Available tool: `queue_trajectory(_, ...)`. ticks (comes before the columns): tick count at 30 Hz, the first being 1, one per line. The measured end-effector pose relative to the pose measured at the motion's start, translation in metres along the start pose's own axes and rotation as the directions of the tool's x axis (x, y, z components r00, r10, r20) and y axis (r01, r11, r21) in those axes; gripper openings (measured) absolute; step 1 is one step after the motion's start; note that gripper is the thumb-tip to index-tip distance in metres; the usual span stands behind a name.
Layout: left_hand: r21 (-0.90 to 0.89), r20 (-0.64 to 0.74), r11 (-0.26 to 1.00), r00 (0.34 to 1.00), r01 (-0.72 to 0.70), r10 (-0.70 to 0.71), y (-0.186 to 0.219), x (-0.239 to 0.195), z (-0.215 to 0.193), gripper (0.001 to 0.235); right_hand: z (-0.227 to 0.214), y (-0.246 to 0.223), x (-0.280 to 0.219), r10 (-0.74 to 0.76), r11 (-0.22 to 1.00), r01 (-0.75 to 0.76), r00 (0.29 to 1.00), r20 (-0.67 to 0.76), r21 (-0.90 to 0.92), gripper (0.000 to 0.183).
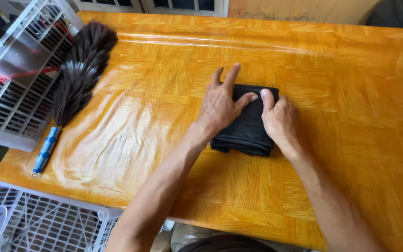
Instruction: The person folds a black tarp on a wooden table. They first place a small black pouch into a storage basket, then unfold the tarp, dust it with a feather duster, and fold it into a compact rectangular shape.
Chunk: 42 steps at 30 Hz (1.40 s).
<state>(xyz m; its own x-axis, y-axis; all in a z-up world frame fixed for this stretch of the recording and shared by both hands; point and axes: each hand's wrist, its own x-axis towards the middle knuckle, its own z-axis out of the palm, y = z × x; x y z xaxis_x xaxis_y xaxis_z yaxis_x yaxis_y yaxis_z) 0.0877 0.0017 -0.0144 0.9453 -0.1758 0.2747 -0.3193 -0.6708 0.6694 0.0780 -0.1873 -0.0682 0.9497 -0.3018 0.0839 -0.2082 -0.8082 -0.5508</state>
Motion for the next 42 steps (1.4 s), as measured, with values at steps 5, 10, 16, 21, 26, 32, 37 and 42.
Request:
queue_trajectory(5,0.252,0.222,0.968,0.974,-0.017,-0.04,0.043,-0.03,-0.015,0.057,-0.014,-0.022,-0.016,0.048,0.999,-0.047,0.998,0.035,-0.025,0.072)
queue_trajectory(10,0.304,0.226,0.949,0.974,-0.078,0.007,0.034,-0.033,-0.013,0.056,-0.024,-0.03,-0.016,0.038,0.997,-0.029,0.991,0.129,-0.074,0.072)
queue_trajectory(16,0.317,0.213,0.942,0.976,-0.109,0.041,0.029,-0.033,-0.006,0.056,-0.037,-0.035,-0.017,0.046,0.977,-0.01,0.986,0.16,-0.215,0.078)
queue_trajectory(21,0.367,0.1,0.895,0.968,-0.251,0.231,0.029,-0.036,-0.011,0.051,-0.067,-0.067,-0.025,0.008,0.965,0.079,0.945,0.328,-0.25,0.083)
queue_trajectory(26,0.373,-0.041,0.867,0.928,-0.33,0.37,0.005,-0.034,0.017,0.055,-0.045,-0.028,0.004,-0.094,0.973,0.166,0.917,0.388,-0.157,0.059)
queue_trajectory(32,0.254,-0.052,0.924,0.951,-0.284,0.306,0.004,-0.041,0.016,0.056,-0.038,-0.039,-0.031,0.194,0.981,-0.196,0.969,0.153,0.0,0.076)
queue_trajectory(37,0.249,-0.019,0.923,0.952,-0.292,0.306,-0.002,-0.034,0.011,0.056,-0.01,-0.012,-0.02,-0.043,0.97,0.043,0.999,-0.002,0.239,0.055)
queue_trajectory(42,-0.136,-0.005,0.965,0.974,-0.225,0.227,-0.009,-0.007,-0.038,0.068,-0.008,-0.006,-0.016,0.04,0.99,-0.04,0.999,0.003,0.132,0.075)
